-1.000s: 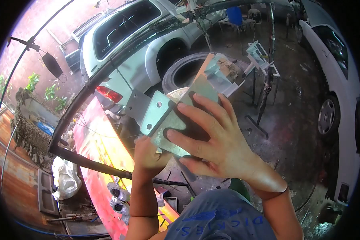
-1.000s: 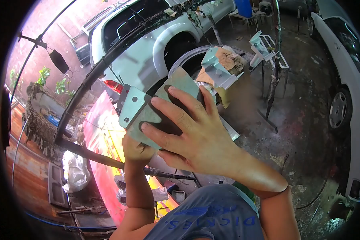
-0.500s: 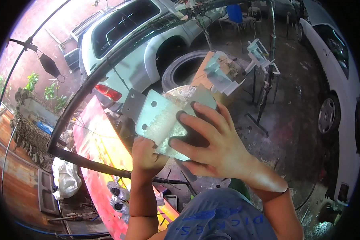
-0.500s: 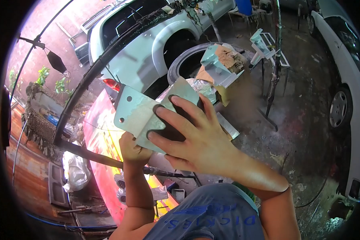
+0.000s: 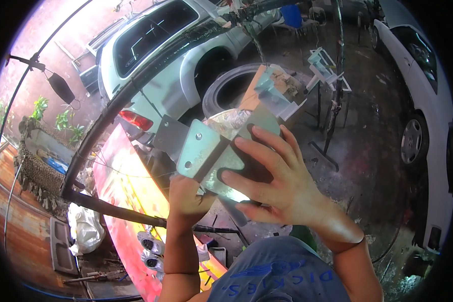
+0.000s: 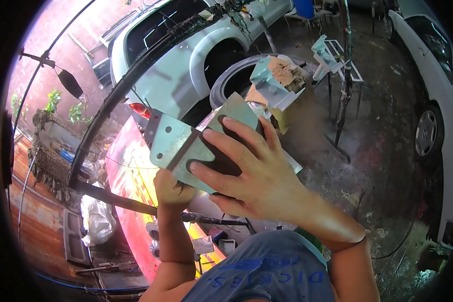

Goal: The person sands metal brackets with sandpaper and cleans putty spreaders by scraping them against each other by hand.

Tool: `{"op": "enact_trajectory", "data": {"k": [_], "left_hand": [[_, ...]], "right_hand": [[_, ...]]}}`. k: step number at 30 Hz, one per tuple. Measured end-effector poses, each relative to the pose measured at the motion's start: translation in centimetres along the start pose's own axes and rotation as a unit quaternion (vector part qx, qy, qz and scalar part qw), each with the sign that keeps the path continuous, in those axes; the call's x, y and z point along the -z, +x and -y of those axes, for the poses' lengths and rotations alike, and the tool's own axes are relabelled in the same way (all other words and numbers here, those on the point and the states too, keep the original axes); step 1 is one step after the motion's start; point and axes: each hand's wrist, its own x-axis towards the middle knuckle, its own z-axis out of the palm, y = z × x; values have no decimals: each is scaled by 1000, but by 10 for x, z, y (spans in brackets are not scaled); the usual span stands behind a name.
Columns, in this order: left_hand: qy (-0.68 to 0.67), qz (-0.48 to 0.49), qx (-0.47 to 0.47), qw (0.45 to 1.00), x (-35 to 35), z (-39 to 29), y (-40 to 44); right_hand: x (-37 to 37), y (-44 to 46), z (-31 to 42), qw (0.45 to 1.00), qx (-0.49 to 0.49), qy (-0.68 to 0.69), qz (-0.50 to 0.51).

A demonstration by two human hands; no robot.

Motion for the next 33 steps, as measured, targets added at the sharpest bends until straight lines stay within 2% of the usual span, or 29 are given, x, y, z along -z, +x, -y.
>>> {"op": "enact_trajectory", "data": {"k": [7,16,25,33], "left_hand": [[-11,-13,-34,999,-3,10,-5],[-25,-42,-18,999,-3,3,-2],[28,-20,0,999,7,11,-10],[-9,-4,-18,1000,9,5,-4]], "right_hand": [[-1,16,4,1000,14,-9,-8],[-15,12,3,1000,25,-2,-4],[-22,-16,-12,1000,22,-12,19],[-15,-27,-11,1000,-20,-17,3]]}}
